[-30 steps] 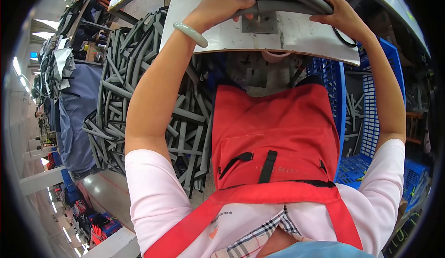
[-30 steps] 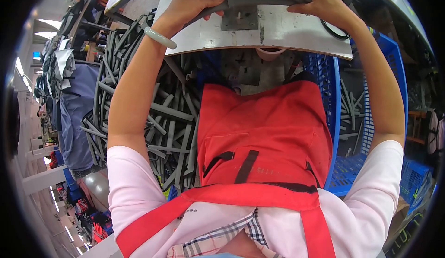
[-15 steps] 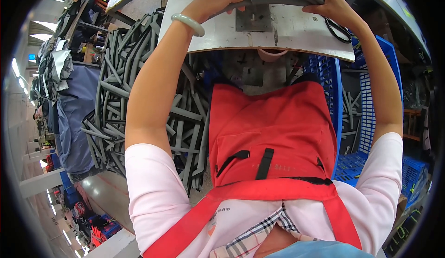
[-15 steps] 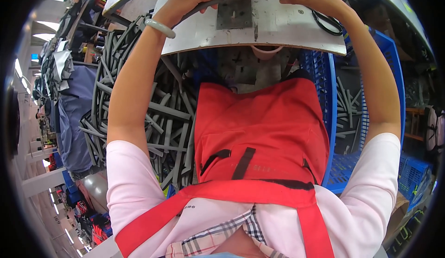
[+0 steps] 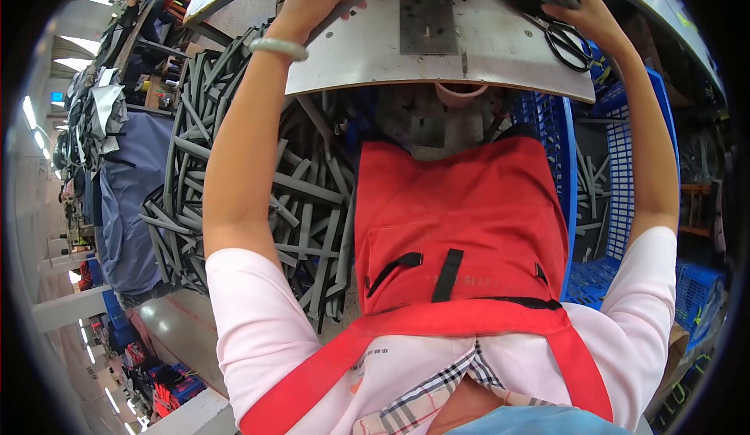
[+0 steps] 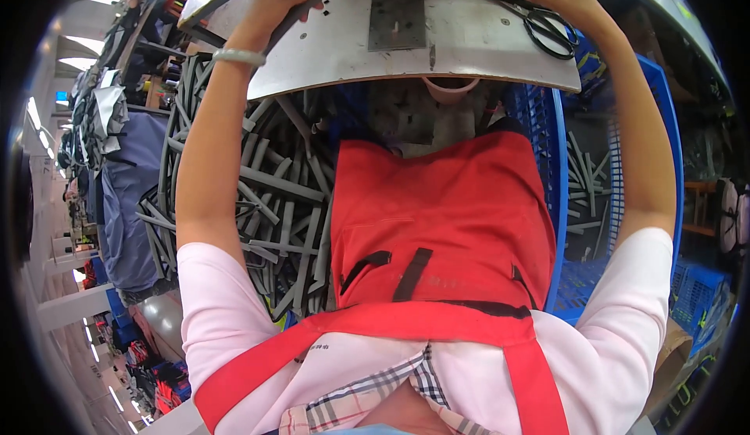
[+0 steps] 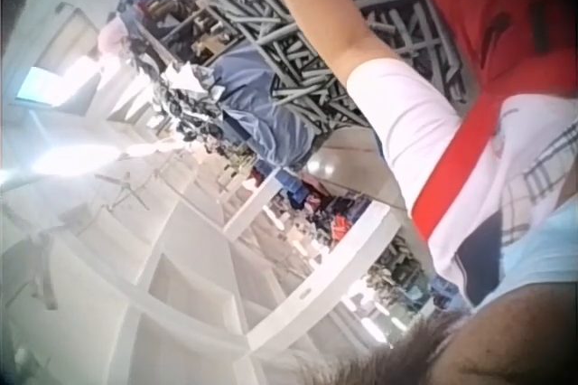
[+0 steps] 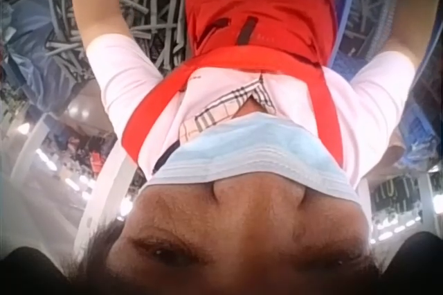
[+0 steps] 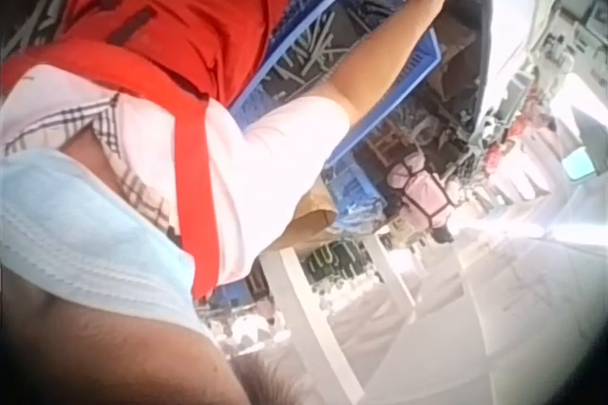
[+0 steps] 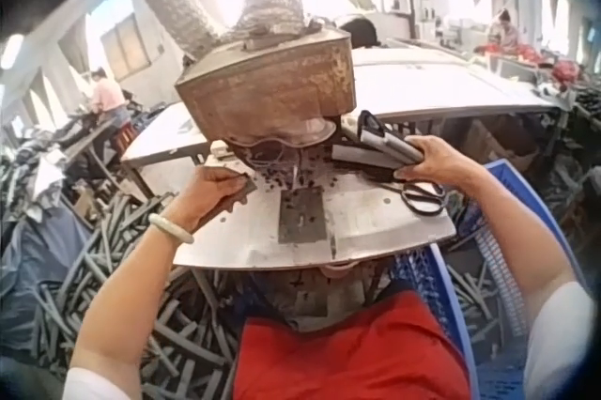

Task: Using a mechanical press to assemble grey padded upholstery components in a workshop.

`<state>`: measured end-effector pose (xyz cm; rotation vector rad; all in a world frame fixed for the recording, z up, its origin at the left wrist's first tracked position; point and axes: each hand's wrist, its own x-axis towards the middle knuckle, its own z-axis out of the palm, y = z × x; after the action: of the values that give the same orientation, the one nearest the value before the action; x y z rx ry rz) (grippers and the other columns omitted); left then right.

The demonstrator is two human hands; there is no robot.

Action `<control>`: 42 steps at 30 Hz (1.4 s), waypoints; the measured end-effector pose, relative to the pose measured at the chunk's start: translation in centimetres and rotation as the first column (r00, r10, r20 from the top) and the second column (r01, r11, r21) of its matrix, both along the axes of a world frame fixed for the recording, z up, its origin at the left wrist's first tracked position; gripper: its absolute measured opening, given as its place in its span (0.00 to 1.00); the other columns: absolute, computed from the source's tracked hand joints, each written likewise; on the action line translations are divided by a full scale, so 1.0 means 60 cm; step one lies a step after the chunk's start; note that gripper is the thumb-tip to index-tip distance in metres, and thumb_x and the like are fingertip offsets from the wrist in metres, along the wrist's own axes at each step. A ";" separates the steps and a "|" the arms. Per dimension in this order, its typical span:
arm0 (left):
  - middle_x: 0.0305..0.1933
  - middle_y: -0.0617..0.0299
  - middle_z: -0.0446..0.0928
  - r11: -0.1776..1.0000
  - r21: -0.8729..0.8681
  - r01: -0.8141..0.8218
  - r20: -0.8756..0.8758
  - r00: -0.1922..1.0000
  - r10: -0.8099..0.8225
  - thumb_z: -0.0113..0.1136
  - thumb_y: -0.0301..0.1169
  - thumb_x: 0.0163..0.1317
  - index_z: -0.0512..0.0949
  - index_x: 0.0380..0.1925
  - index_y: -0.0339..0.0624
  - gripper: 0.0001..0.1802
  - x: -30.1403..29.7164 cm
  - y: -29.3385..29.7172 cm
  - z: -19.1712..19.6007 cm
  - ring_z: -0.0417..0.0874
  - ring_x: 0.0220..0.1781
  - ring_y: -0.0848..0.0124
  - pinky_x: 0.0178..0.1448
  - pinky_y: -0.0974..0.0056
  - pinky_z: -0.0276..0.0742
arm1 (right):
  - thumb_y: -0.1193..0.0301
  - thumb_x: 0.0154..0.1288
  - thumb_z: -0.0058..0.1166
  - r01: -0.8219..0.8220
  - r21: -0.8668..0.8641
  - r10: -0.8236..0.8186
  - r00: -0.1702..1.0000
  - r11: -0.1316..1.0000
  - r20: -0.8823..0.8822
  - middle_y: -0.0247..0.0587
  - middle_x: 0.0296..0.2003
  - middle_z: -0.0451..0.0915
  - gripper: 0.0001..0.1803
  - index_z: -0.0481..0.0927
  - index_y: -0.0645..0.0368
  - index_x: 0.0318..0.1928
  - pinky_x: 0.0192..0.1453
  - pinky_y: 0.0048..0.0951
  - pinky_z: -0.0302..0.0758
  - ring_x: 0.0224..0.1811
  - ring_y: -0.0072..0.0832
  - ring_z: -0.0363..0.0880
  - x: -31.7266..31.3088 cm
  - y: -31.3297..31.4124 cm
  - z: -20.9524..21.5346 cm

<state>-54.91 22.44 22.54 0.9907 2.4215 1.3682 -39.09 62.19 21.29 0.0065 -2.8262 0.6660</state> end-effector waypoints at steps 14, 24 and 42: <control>0.27 0.56 0.83 0.963 0.062 0.261 0.037 0.964 -0.264 0.62 0.31 0.58 0.84 0.36 0.36 0.11 0.298 0.061 -0.033 0.82 0.28 0.74 0.35 0.68 0.78 | 0.66 0.54 0.65 0.359 -0.159 -0.366 0.931 0.920 -0.015 0.42 0.54 0.75 0.31 0.75 0.54 0.60 0.63 0.35 0.67 0.59 0.37 0.71 0.292 -0.071 -0.096; 0.21 0.54 0.78 0.909 -0.046 0.415 -0.410 0.822 -0.396 0.59 0.46 0.59 0.80 0.25 0.44 0.16 0.380 0.086 -0.058 0.81 0.26 0.55 0.32 0.55 0.74 | 0.65 0.67 0.53 -0.276 -0.806 0.216 0.958 0.524 -0.188 0.35 0.32 0.73 0.10 0.70 0.55 0.42 0.34 0.24 0.68 0.30 0.22 0.71 0.302 -0.338 -0.149; 0.32 0.56 0.81 0.815 0.033 0.578 0.020 0.815 -0.579 0.65 0.31 0.54 0.82 0.37 0.41 0.10 0.415 -0.048 0.035 0.78 0.30 0.55 0.33 0.57 0.71 | 0.68 0.45 0.71 -0.421 -0.767 0.590 0.805 0.485 -0.069 0.46 0.42 0.80 0.33 0.76 0.56 0.55 0.37 0.33 0.77 0.35 0.40 0.82 0.295 -0.373 -0.024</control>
<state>-30.04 19.55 24.64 1.5363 1.8337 1.1678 -21.39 39.80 19.83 0.7042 -2.4376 2.0610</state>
